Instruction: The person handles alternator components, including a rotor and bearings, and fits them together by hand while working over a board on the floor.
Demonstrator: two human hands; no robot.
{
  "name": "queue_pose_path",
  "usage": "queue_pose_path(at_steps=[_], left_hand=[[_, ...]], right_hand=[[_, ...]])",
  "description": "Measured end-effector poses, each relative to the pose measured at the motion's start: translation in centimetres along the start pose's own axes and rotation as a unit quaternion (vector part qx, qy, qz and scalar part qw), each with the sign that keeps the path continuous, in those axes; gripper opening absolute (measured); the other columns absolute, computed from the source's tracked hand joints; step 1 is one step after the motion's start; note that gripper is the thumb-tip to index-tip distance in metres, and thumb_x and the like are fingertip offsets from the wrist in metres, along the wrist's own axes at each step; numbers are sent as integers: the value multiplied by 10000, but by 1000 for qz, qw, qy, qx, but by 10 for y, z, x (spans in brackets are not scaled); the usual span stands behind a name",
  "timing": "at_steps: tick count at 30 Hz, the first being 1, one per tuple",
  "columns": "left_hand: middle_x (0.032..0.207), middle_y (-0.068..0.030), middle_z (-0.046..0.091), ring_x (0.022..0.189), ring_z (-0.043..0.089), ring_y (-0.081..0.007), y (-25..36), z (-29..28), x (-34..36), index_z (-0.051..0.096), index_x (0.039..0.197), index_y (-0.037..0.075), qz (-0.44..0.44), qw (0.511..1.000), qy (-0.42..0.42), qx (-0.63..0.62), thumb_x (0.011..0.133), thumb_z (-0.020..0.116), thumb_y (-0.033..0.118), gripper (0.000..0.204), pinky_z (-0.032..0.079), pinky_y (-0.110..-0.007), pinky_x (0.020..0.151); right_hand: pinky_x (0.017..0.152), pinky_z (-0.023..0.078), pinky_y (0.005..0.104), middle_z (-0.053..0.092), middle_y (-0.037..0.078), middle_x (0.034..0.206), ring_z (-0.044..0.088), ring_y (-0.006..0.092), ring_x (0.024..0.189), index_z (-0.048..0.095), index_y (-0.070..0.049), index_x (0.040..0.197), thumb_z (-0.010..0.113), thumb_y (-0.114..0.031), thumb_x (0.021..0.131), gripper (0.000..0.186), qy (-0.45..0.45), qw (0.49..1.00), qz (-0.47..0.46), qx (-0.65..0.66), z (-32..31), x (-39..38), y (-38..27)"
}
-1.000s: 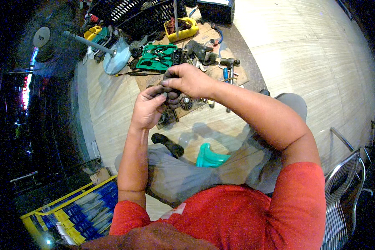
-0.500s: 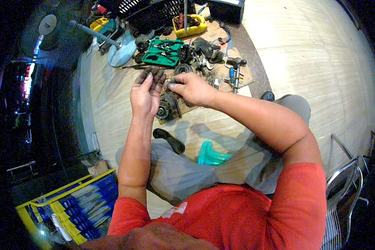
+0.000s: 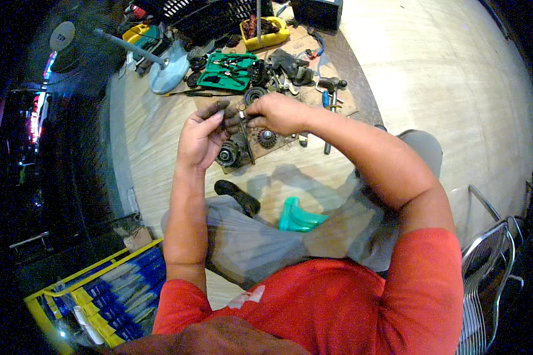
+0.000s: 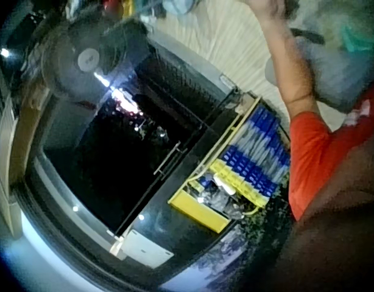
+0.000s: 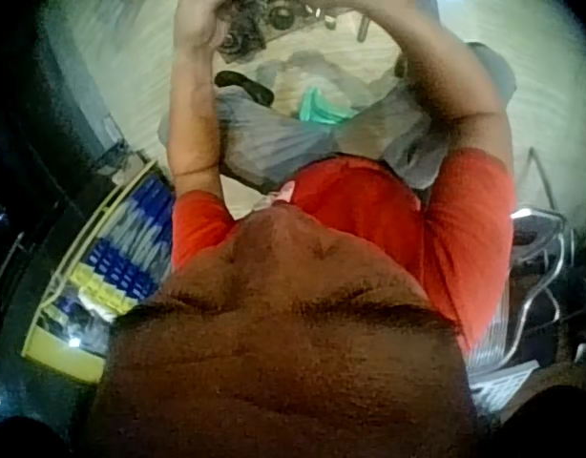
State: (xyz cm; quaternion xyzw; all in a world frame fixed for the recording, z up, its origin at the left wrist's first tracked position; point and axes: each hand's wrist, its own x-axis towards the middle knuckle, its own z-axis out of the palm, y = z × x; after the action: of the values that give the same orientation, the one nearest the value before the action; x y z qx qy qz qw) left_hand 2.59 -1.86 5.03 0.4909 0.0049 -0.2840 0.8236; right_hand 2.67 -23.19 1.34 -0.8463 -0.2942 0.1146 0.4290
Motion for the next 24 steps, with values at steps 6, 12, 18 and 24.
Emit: queue_pose_path(at_steps=[6, 12, 18, 24], left_hand=[[1000, -152, 671, 864, 669, -213, -3, 17, -8, 587, 1140, -95, -111, 973, -16, 199, 895, 518, -28, 263, 559, -325, 767], [974, -97, 686, 835, 650, -143, -23, 10, 2, 629, 1083, -74, -46, 901, 33, 429, 873, 563, -16, 228, 522, -275, 772], [993, -96, 685, 862, 640, -151, -27, 15, 7, 634, 1110, -64, 27, 886, 129, 444, 882, 574, 17, 249, 515, -279, 790], [1002, -120, 665, 843, 644, -161, -32, 6, 17, 595, 1112, -78, 117, 969, 178, 126, 923, 527, 32, 230, 525, -269, 737]], right_hand=[[716, 473, 474, 633, 189, 845, 609, 397, 839, 616, -20, 883, 652, -197, 832, 187, -1, 992, 4, -125, -20, 1, 0], [716, 473, 477, 633, 192, 836, 612, 393, 840, 611, -7, 862, 650, -203, 827, 203, 61, 987, -2, -146, -18, 5, -12], [691, 479, 478, 625, 207, 782, 614, 402, 795, 614, -3, 824, 642, -191, 824, 190, 142, 982, 33, -123, -3, 8, -24], [724, 494, 465, 646, 201, 828, 620, 396, 820, 637, -26, 888, 635, -196, 839, 177, 199, 978, 28, -51, 13, 6, -28]])
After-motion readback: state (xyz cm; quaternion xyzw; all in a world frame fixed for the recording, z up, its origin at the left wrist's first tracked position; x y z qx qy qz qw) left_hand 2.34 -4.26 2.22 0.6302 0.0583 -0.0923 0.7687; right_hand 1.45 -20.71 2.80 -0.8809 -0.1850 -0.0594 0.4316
